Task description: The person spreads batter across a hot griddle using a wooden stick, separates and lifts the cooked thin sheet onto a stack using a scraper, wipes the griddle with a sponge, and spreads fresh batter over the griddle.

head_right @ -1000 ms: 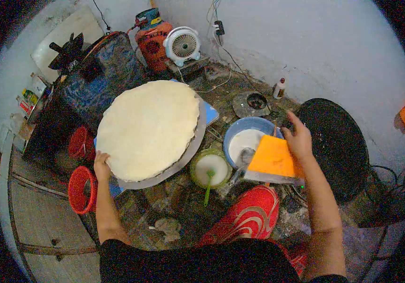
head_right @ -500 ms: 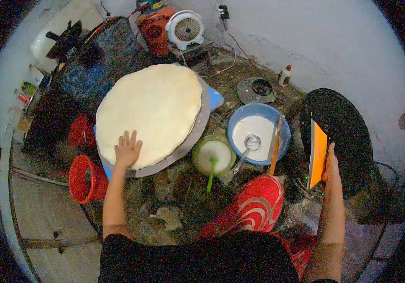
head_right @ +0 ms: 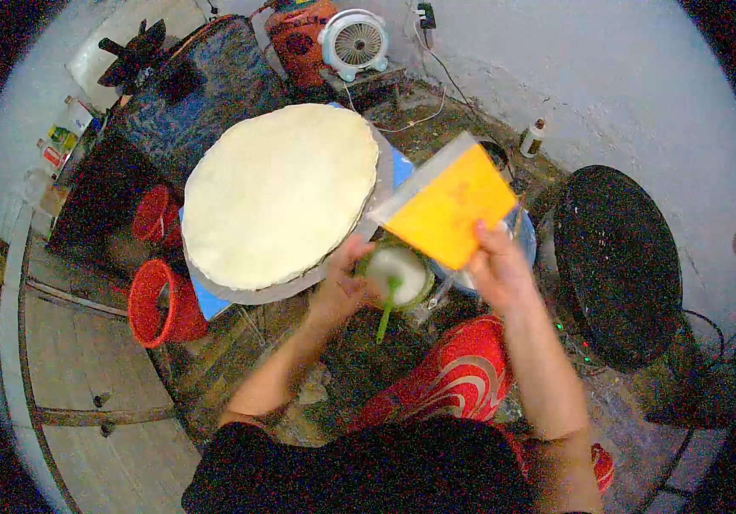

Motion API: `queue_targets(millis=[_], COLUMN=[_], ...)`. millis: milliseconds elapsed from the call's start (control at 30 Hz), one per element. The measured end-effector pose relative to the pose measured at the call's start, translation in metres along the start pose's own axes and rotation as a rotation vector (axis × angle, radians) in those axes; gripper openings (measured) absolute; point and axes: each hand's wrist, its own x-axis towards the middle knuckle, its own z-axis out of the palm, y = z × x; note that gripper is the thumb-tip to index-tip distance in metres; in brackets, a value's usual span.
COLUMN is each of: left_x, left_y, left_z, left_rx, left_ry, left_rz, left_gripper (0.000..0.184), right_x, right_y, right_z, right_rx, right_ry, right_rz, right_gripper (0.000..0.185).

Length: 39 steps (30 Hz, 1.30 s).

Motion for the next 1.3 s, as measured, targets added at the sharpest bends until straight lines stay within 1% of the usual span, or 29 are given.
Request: queue_targets(millis=[67,100,133,167,200,233,267,300,333,367,433,467,500,533,600,700,733,800,867,933,967,1000,1033,1067,1133,1167,1200,1267,1300], left_x=[-0.002,0.004,0.01,0.02,0.032,0.045,0.066,0.09,0.114,0.138,0.183,0.2,0.216,0.23,0.232,0.21,0.195,0.152,0.103,0.069,0.064,0.061,0.067,0.074,0.095,0.104,0.108,0.113,0.113], left_y=[0.016,0.015,0.014,0.012,0.011,0.012,0.009,-0.001,-0.024,-0.029,-0.053,-0.062,-0.071,-0.087,-0.076,-0.047,-0.042,-0.039,-0.044,-0.078,-0.093,-0.101,-0.107,-0.115,-0.14,-0.147,-0.146,-0.139,-0.132], left_z=[0.035,0.044,0.042,0.034,0.026,0.021,0.014,0.003,-0.025,-0.039,-0.08,-0.096,-0.11,-0.121,-0.112,-0.081,-0.068,-0.036,0.005,0.026,0.03,0.033,0.032,0.027,0.011,0.005,0.005,0.006,0.009], left_rx=[-0.528,-0.602,-0.602,-0.641,-0.676,-0.665,-0.724,-0.78,-0.8,-0.805,-1.024,-0.991,-1.002,-1.035,-1.123,-1.014,-1.011,-0.637,-0.396,-0.442,-0.578,-0.713,-0.91,-0.912,-1.225,-1.263,-1.263,-1.383,-1.396], left_ry=[-0.08,-0.004,-0.01,0.088,0.183,0.276,0.39,0.506,0.439,0.577,0.556,0.534,0.605,0.605,0.771,0.844,0.846,0.763,0.593,0.294,0.286,0.275,0.367,0.365,0.601,0.65,0.645,0.715,0.801], left_rz=[-0.143,-0.12,-0.123,-0.194,-0.266,-0.242,-0.204,-0.167,-0.204,-0.194,-0.278,-0.261,-0.327,-0.269,-0.272,-0.304,-0.309,-0.038,-0.05,-0.256,-0.415,-0.575,-0.699,-0.696,-0.483,-0.386,-0.377,-0.24,-0.26], left_gripper=[0.05,0.037,0.037,0.026,0.016,0.008,0.008,0.008,0.009,0.009,0.005,0.005,0.006,0.008,0.01,0.013,0.013,0.016,0.018,0.024,0.03,0.035,0.04,0.04,0.04,0.031,0.031,0.027,0.027], right_x=[-0.004,-0.003,-0.005,-0.013,-0.018,-0.022,-0.026,-0.031,-0.036,-0.044,-0.059,-0.066,-0.075,-0.085,-0.104,-0.132,-0.141,-0.157,-0.168,-0.177,-0.183,-0.186,-0.188,-0.19,-0.196,-0.198,-0.202,-0.21,-0.215], right_y=[0.024,0.032,0.039,0.037,0.034,0.029,0.022,0.014,0.003,-0.009,-0.03,-0.037,-0.043,-0.047,-0.051,-0.046,-0.042,-0.032,-0.021,-0.011,-0.009,-0.009,-0.008,-0.007,-0.008,-0.009,-0.01,-0.009,-0.008], right_z=[0.032,0.034,0.033,0.038,0.032,0.024,0.014,0.0,-0.012,-0.023,-0.045,-0.058,-0.071,-0.082,-0.104,-0.138,-0.148,-0.166,-0.179,-0.185,-0.188,-0.186,-0.18,-0.177,-0.175,-0.175,-0.175,-0.179,-0.182], right_rx=[-0.045,-0.141,-0.236,-0.419,-0.414,-0.536,-0.657,-0.629,-0.632,-0.625,-0.617,-0.603,-0.587,-0.585,-0.594,-0.575,-0.574,-0.544,-0.554,-0.496,-0.579,-0.58,-0.542,-0.505,-0.516,-0.518,-0.52,-0.521,-0.522], right_ry=[-0.069,-0.065,-0.059,0.02,0.029,0.065,0.103,0.121,0.162,0.227,0.307,0.376,0.445,0.457,0.532,0.627,0.631,0.744,0.761,0.797,0.736,0.738,0.737,0.731,0.728,0.724,0.721,0.702,0.69], right_rz=[0.036,0.055,0.074,0.106,0.097,0.094,0.091,0.065,0.05,0.047,0.032,0.011,-0.01,-0.021,-0.012,0.047,0.051,0.095,0.096,0.127,0.164,0.162,0.166,0.169,0.162,0.151,0.144,0.11,0.081], right_gripper=[0.037,0.039,0.042,0.046,0.046,0.047,0.048,0.049,0.046,0.043,0.04,0.037,0.033,0.033,0.028,0.025,0.025,0.022,0.02,0.019,0.017,0.017,0.018,0.019,0.02,0.02,0.019,0.02,0.02])
